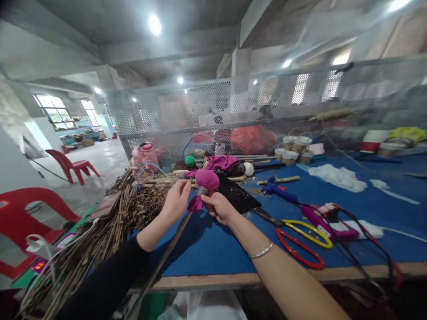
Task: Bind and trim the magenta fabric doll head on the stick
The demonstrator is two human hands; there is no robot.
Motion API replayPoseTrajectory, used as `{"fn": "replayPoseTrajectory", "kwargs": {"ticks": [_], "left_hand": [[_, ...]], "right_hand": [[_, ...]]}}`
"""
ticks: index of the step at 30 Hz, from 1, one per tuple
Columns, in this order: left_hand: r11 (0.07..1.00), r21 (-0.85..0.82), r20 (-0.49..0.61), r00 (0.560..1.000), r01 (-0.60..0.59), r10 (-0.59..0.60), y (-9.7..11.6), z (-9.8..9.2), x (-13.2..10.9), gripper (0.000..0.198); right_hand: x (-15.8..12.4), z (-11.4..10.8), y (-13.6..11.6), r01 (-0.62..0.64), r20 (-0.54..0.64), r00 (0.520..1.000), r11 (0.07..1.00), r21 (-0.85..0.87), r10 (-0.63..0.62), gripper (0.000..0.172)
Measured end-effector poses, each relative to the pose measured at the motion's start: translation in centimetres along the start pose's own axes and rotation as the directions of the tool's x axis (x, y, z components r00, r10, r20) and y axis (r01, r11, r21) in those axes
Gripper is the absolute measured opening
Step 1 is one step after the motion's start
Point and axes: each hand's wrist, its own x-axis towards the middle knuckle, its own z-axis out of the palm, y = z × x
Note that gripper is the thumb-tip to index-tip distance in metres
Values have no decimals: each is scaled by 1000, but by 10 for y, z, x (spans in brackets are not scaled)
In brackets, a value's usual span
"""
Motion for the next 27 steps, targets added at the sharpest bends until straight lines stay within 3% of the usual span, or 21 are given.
{"fn": "replayPoseTrajectory", "kwargs": {"ticks": [4, 8, 10, 14, 18, 22, 24, 27], "left_hand": [[993, 48, 127, 985, 112, -117, -17, 13, -9, 25], [988, 12, 79, 985, 154, -154, -34, 13, -19, 26], [969, -86, 79, 971, 232, -225, -32, 9, -20, 29], [869, -195, 148, 889, 455, -433, -20, 2, -20, 39], [844, -242, 196, 876, 479, -441, -14, -2, -18, 44], [787, -343, 291, 855, 513, -430, -11, -5, -20, 48], [731, -386, 398, 817, 562, -417, -10, -6, -21, 50], [596, -419, 577, 708, 684, -407, -12, -9, -20, 50]], "right_hand": [[4, -1, 2, -8, -54, 999, 999, -38, 6, 47], [6, 7, 4, -24, -82, 996, 997, -77, 18, 43], [5, 11, 4, -15, -91, 996, 995, -98, 6, 42], [1, 11, 0, 45, -98, 993, 983, -176, -63, 42], [-2, 8, -5, 75, -119, 988, 981, -181, -98, 40], [-6, 7, -8, 34, -107, 993, 995, -92, -44, 41], [-8, 8, -7, -2, -71, 997, 1000, -10, 1, 44], [-7, 10, -6, -24, -21, 999, 994, 105, 26, 45]]}}
